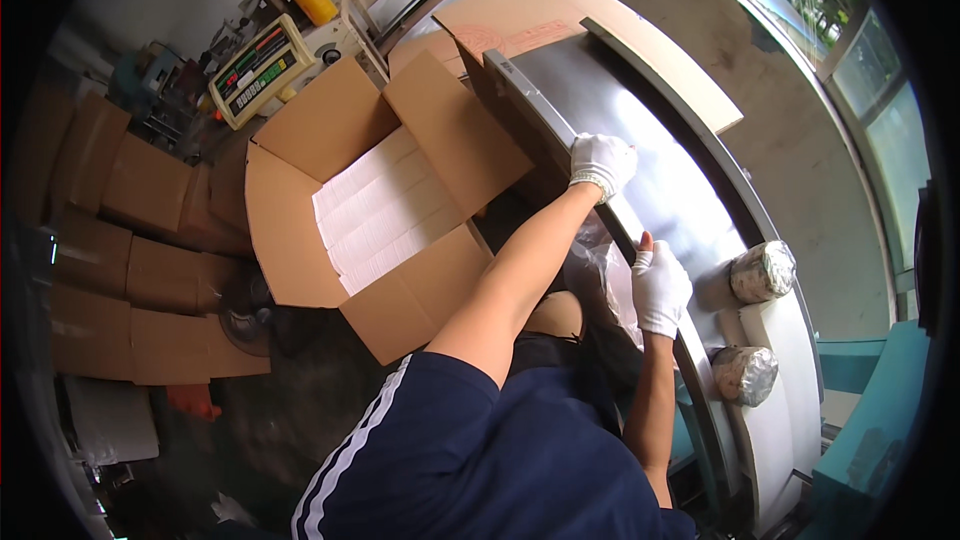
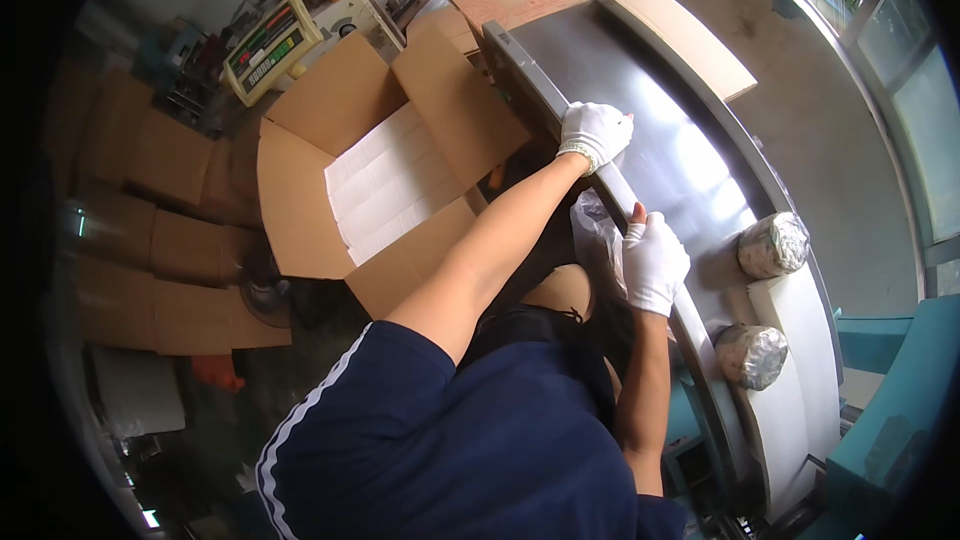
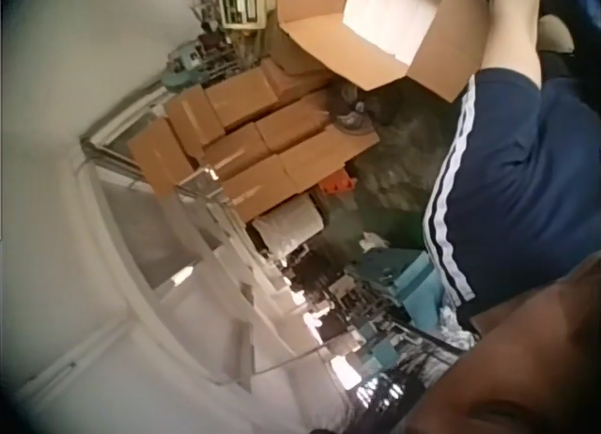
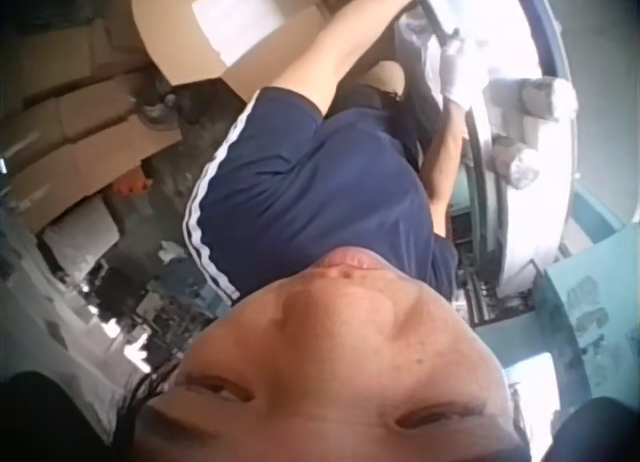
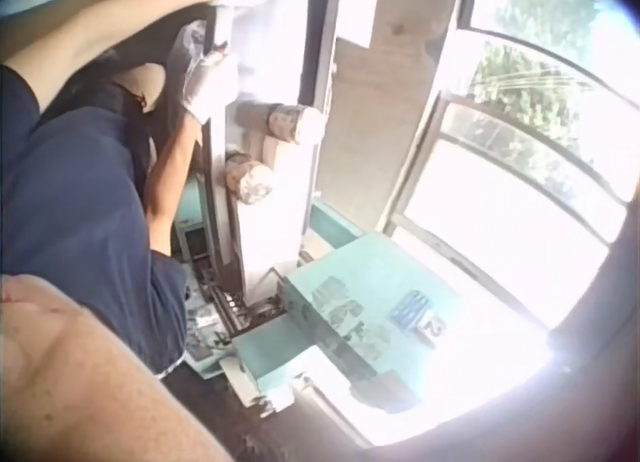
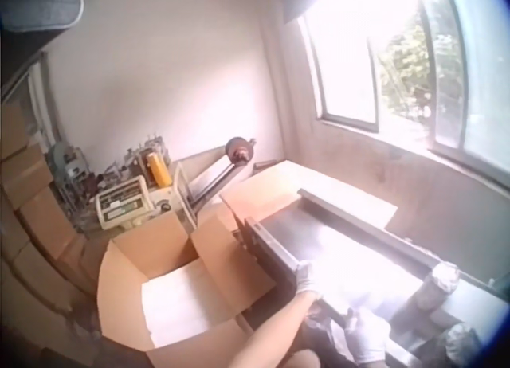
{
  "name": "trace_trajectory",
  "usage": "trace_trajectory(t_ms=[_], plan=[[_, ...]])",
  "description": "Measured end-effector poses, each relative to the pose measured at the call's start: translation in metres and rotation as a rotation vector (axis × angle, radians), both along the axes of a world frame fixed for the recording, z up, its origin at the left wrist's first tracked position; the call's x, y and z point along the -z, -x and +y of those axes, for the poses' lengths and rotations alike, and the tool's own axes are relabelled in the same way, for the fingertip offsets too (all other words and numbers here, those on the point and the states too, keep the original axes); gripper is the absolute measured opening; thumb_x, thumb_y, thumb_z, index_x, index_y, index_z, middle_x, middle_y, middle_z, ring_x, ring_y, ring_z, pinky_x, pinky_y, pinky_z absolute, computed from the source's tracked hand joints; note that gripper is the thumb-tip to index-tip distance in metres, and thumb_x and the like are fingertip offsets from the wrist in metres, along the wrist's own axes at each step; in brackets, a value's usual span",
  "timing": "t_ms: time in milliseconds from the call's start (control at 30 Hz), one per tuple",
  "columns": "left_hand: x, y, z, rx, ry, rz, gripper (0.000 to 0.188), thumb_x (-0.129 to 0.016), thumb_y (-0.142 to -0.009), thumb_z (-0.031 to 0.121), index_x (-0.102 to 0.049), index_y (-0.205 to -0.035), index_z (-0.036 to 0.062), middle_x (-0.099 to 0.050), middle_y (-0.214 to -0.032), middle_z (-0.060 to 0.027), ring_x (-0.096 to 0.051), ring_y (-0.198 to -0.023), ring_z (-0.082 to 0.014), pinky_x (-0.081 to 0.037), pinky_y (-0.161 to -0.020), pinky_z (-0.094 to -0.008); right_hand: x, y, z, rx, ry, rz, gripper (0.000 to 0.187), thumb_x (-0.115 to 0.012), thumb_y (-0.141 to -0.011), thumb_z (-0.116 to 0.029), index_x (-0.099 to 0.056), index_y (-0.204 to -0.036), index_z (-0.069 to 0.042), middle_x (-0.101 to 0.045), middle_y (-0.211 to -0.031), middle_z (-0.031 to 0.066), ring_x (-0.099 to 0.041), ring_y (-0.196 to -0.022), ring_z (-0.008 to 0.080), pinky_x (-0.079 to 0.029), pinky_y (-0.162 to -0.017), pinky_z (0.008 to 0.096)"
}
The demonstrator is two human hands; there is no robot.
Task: The recorder is seen taking stacks of paper from a machine conveyor and neatly packing them into a large cardboard box.
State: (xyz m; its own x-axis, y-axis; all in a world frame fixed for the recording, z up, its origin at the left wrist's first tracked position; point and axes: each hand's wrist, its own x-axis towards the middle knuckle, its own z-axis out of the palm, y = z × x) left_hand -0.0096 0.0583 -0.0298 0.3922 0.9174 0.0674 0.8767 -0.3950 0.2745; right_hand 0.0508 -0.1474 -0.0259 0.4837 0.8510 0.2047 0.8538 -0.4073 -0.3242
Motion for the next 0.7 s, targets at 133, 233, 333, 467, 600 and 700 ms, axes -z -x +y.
trace_trajectory(t_ms=[133, 233, 333, 467, 600, 700], plan=[[-0.0045, 0.0019, -0.0026, -0.001, 0.016, 0.007, 0.046, -0.046, -0.097, 0.043, -0.079, -0.085, 0.0143, -0.075, -0.085, -0.011, -0.072, -0.083, -0.0305, -0.049, -0.085, -0.0425, 0.0009, -0.0005, -0.0013, -0.015, -0.025, -0.004, 0.043, -0.045, -0.104, -0.043, -0.061, -0.084, -0.009, -0.067, -0.072, 0.0194, -0.065, -0.066, 0.0415, -0.05, -0.061, 0.0522], [-0.0039, 0.0001, -0.0055, 0.026, 0.016, -0.011, 0.044, -0.046, -0.097, 0.042, -0.079, -0.086, 0.0141, -0.075, -0.086, -0.0112, -0.072, -0.083, -0.031, -0.049, -0.085, -0.0424, 0.0029, -0.0018, -0.0044, -0.013, -0.031, 0.01, 0.042, -0.043, -0.105, -0.043, -0.062, -0.087, -0.01, -0.067, -0.074, 0.0199, -0.065, -0.067, 0.0426, -0.05, -0.062, 0.0534], [-0.004, 0.0014, -0.0084, 0.027, 0.003, -0.024, 0.044, -0.047, -0.097, 0.041, -0.079, -0.086, 0.0143, -0.075, -0.086, -0.011, -0.072, -0.083, -0.031, -0.048, -0.085, -0.0425, 0.0037, -0.0016, -0.0065, -0.022, -0.036, -0.001, 0.043, -0.043, -0.105, -0.043, -0.062, -0.087, -0.01, -0.067, -0.074, 0.0198, -0.065, -0.067, 0.0425, -0.049, -0.061, 0.0534], [-0.0049, 0.0022, -0.0084, 0.029, 0.002, -0.03, 0.043, -0.047, -0.097, 0.041, -0.079, -0.085, 0.0144, -0.075, -0.085, -0.0107, -0.072, -0.082, -0.0308, -0.048, -0.085, -0.0425, 0.0075, -0.0027, -0.0067, -0.029, -0.047, -0.026, 0.043, -0.042, -0.105, -0.043, -0.062, -0.086, -0.01, -0.067, -0.073, 0.0198, -0.064, -0.066, 0.0425, -0.049, -0.06, 0.0531], [-0.0042, 0.0035, -0.0083, 0.025, -0.011, -0.054, 0.042, -0.048, -0.097, 0.041, -0.079, -0.085, 0.0143, -0.075, -0.085, -0.0107, -0.072, -0.082, -0.0307, -0.048, -0.085, -0.0426, 0.0044, -0.0016, -0.0068, -0.032, -0.043, -0.027, 0.043, -0.042, -0.105, -0.043, -0.062, -0.086, -0.01, -0.067, -0.073, 0.0197, -0.064, -0.065, 0.0424, -0.049, -0.059, 0.0529], [-0.0057, 0.0035, -0.0087, 0.027, -0.006, -0.053, 0.042, -0.048, -0.097, 0.041, -0.079, -0.084, 0.0143, -0.075, -0.085, -0.0108, -0.072, -0.082, -0.0306, -0.048, -0.085, -0.0428, 0.005, -0.0017, -0.0074, -0.035, -0.051, -0.031, 0.043, -0.042, -0.105, -0.042, -0.062, -0.086, -0.01, -0.067, -0.072, 0.0197, -0.064, -0.065, 0.0424, -0.049, -0.059, 0.053]])
